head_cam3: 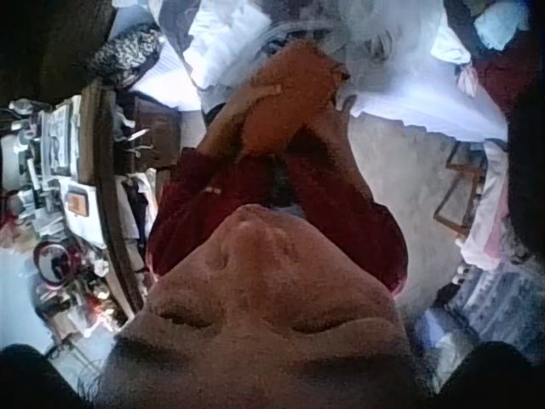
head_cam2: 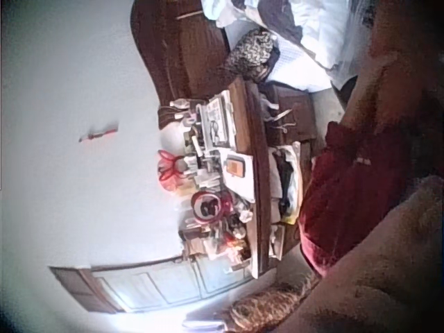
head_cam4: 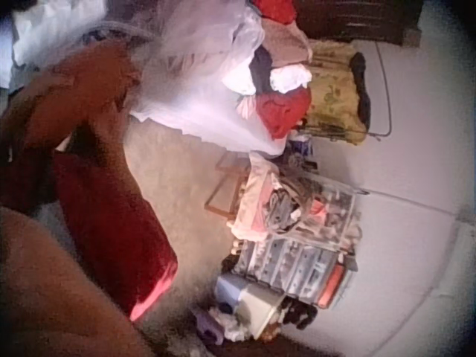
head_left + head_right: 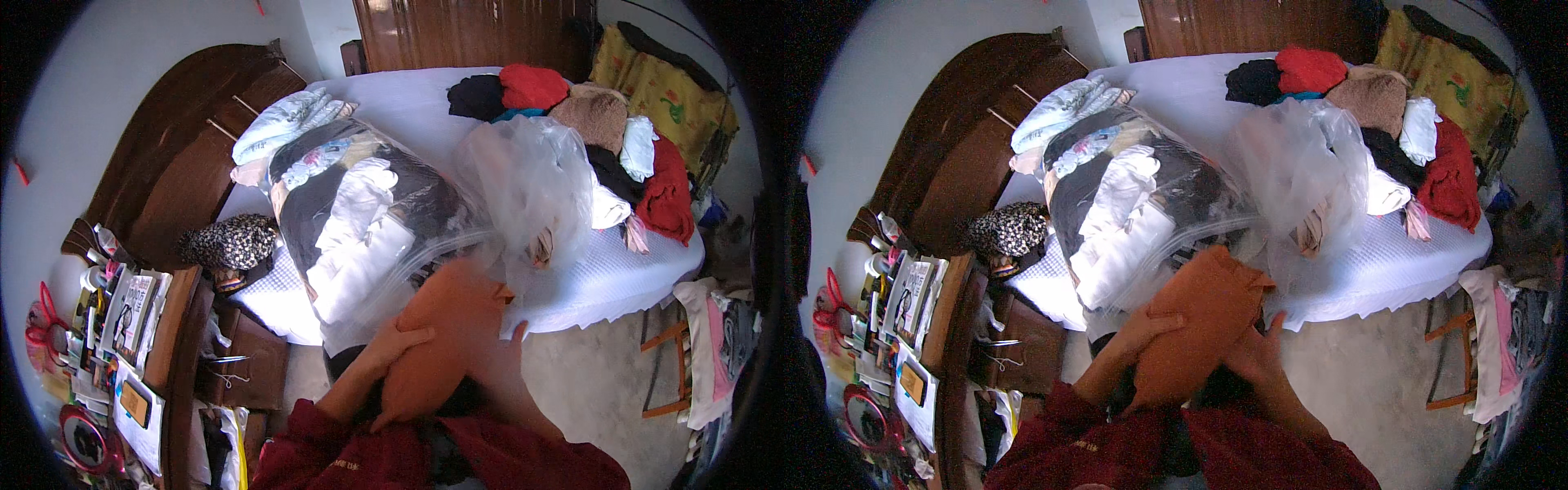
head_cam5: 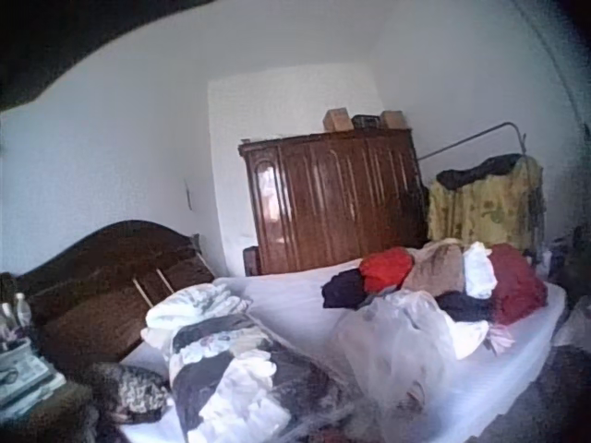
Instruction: The person folds various clothing items and places them into a clear plastic storage bag on a bed. They handle shirts, pants, and other garments one at a time, arranging them inside the bag.
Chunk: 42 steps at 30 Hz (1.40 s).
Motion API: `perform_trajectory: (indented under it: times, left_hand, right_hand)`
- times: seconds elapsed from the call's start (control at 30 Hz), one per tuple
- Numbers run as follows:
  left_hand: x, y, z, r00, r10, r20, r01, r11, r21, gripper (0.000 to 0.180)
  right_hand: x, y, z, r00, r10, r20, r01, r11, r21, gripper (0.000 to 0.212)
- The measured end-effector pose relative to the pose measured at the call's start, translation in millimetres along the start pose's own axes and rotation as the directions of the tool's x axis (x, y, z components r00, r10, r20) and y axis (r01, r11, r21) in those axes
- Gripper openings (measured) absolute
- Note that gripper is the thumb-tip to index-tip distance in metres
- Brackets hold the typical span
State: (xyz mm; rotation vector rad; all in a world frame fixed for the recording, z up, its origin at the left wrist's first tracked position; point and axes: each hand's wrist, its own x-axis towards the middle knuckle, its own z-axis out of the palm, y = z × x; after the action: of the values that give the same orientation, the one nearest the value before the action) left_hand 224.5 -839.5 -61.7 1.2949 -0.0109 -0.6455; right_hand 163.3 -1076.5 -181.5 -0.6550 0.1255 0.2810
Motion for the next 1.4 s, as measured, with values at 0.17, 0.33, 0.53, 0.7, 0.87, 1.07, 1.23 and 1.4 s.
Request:
perform_trajectory:
  times: [0.17, 0.33, 0.53, 0.7, 0.87, 1.07, 1.23, 1.4]
  left_hand:
    - [4.2, -18.1, 16.6, 0.964, 0.260, -0.051, -0.169, 0.751, 0.638, 0.072]
    - [-8.3, -12.3, 22.5, 0.893, 0.449, 0.035, -0.241, 0.410, 0.880, 0.068]
    - [6.8, 39.0, 6.1, 0.436, 0.871, 0.227, 0.041, -0.271, 0.962, 0.049]
    - [21.3, 64.9, -22.9, 0.538, 0.798, 0.271, 0.011, -0.328, 0.945, 0.026]
    - [17.4, 70.6, -34.4, 0.488, 0.772, 0.409, -0.114, -0.408, 0.906, 0.019]
    - [16.0, 70.6, -31.9, 0.540, 0.706, 0.458, -0.168, -0.443, 0.881, 0.027]
    - [23.3, 67.2, -33.8, 0.441, 0.750, 0.493, -0.131, -0.489, 0.862, 0.016]
    - [24.7, 71.9, -25.3, 0.460, 0.769, 0.443, -0.235, -0.375, 0.897, 0.024]
  right_hand:
    - [2.5, 11.3, -1.9, 0.998, 0.053, -0.036, -0.055, 0.998, -0.041, 0.082]
    - [20.5, 2.0, 8.5, 0.981, 0.131, -0.143, -0.126, 0.991, 0.047, 0.065]
    - [86.1, 18.2, 14.1, 0.977, 0.208, -0.048, -0.194, 0.960, 0.200, 0.055]
    - [133.6, 29.2, 54.3, 0.976, 0.209, 0.065, -0.218, 0.949, 0.227, 0.050]
    - [165.6, 12.8, 126.5, 0.998, 0.018, 0.055, -0.025, 0.991, 0.135, 0.046]
    - [253.6, -16.7, 153.3, 0.948, -0.146, 0.282, 0.185, 0.976, -0.116, 0.035]
    - [292.2, -44.9, 206.8, 0.957, -0.117, 0.267, 0.229, 0.868, -0.441, 0.027]
    - [357.6, -8.7, 209.8, 0.903, -0.402, 0.152, 0.430, 0.852, -0.298, 0.036]
